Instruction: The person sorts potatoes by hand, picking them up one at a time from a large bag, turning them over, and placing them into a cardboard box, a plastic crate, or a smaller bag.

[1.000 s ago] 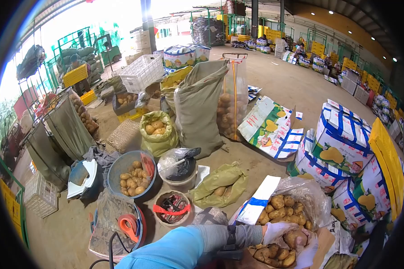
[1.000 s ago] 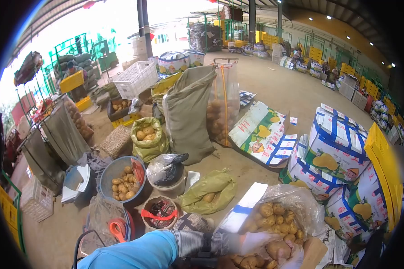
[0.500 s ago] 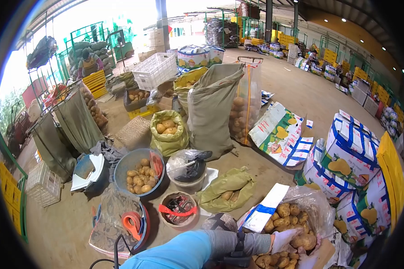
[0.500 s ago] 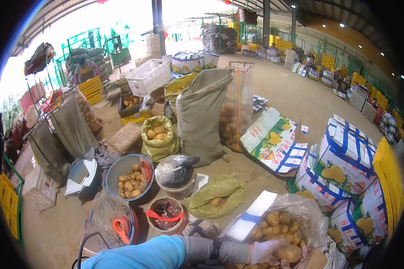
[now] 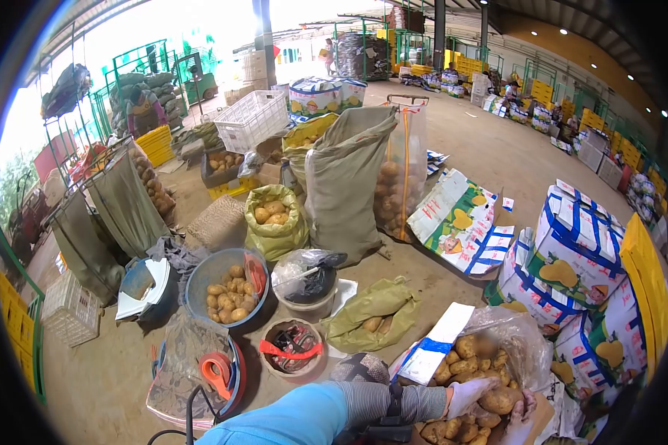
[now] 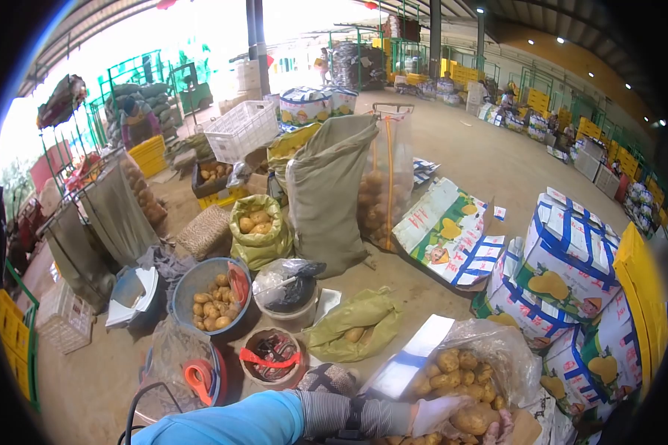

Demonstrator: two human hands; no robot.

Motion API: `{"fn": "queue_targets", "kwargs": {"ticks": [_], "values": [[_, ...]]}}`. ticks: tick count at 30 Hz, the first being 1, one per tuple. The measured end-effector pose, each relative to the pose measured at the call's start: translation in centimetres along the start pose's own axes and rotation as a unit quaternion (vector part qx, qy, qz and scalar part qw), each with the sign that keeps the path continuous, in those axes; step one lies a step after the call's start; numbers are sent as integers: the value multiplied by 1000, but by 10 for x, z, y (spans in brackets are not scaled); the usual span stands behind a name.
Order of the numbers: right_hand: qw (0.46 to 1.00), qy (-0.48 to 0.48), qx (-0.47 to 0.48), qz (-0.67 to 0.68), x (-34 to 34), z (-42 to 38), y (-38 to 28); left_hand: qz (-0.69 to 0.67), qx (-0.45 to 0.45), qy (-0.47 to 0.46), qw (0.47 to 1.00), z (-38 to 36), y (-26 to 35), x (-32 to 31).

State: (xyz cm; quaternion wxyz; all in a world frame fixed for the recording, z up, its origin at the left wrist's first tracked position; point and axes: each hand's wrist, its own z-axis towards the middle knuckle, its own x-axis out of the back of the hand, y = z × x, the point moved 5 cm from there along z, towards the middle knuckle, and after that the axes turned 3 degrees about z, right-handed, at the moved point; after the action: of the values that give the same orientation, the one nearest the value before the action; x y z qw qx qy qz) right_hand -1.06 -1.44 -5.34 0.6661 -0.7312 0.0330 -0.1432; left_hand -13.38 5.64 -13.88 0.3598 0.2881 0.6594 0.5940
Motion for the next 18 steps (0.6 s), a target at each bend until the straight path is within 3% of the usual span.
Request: {"fn": "queue_targets", "kwargs": {"ticks": [2,3,6,8,9,11,12,14,15,17,18], "values": [[999,-10,28,-28,-3,-8,-11,152,-18,-1,988,-4,7,0],[998,-16,42,-43,-5,-10,-15,156,-17,2,988,-5,9,1],[998,-42,26,-24,-1,-7,-1,-61,0,17,998,6,-22,-1],[991,-38,102,-79,4,-2,10,-38,3,7,999,10,-25,-1],[984,-36,140,-107,3,-1,11,96,-2,-7,995,6,-13,2],[984,-37,141,-99,5,2,16,167,-37,-1,985,8,-17,6],[985,-36,141,-96,5,3,18,104,-67,17,992,14,-38,10],[993,0,83,-90,10,9,28,-82,-39,30,995,13,-42,11],[995,19,53,-86,13,13,34,-201,20,26,979,2,-24,8],[995,49,27,-80,26,27,50,-108,-41,54,992,3,-23,8],[995,57,27,-72,31,34,56,109,-167,87,976,-1,-12,15]]}}
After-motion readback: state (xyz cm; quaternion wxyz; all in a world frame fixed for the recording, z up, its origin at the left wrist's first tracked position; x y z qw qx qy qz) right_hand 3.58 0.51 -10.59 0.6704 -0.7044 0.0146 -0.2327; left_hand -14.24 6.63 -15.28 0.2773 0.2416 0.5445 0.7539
